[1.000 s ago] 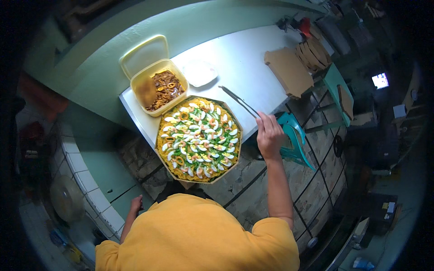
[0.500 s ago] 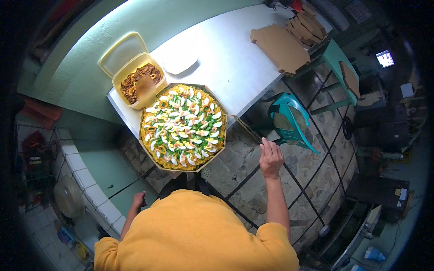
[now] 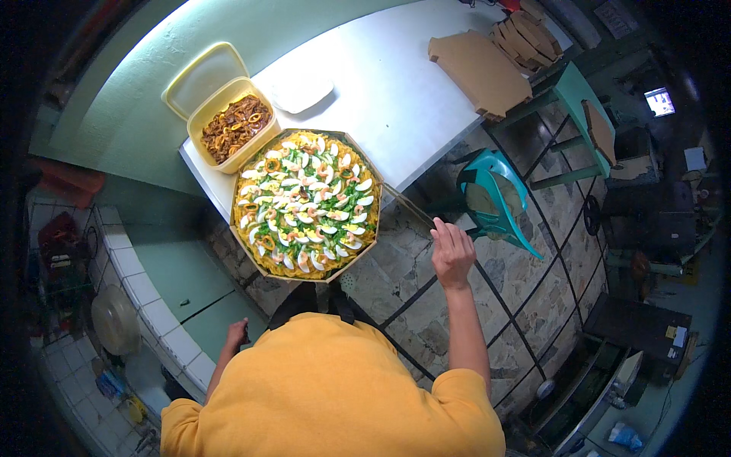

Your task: The person uses tongs to place fried shallots onto a large octagonal dish already topped with sliced hard-boiled eggs and green garnish. After topping, the person wraps the dish in plastic film, then packs small green fruits into a separate plastic bag and places them into a cardboard box.

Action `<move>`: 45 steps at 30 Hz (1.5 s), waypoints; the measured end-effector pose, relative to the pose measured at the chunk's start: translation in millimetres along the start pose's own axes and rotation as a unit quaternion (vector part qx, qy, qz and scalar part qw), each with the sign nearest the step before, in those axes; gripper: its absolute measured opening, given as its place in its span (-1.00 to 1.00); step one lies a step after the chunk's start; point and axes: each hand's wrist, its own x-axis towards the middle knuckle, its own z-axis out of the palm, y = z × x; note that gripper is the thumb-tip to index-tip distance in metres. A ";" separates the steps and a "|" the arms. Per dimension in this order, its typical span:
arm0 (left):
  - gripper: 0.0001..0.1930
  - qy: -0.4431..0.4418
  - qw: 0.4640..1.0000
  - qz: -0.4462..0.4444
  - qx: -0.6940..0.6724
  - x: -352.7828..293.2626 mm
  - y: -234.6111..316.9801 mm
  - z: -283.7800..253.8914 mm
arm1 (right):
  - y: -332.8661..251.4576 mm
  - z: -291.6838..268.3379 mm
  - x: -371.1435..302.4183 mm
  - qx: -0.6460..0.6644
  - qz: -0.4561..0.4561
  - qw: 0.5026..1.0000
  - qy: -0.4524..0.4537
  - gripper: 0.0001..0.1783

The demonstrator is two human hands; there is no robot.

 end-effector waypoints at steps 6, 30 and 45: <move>-0.63 0.021 0.988 -0.100 -0.114 2.1 4.8 2.9 | -11.7 10.7 -1.1 0.010 -0.045 0.998 -0.033 -0.71; -0.62 0.029 0.990 -0.074 -0.118 2.4 -0.4 9.1 | -17.8 3.2 -13.3 0.069 -0.008 0.991 -0.114 -0.74; -0.62 0.028 0.990 -0.094 -0.105 -0.6 -1.6 6.9 | -19.7 -0.5 -8.8 0.027 -0.058 0.990 -0.128 -0.70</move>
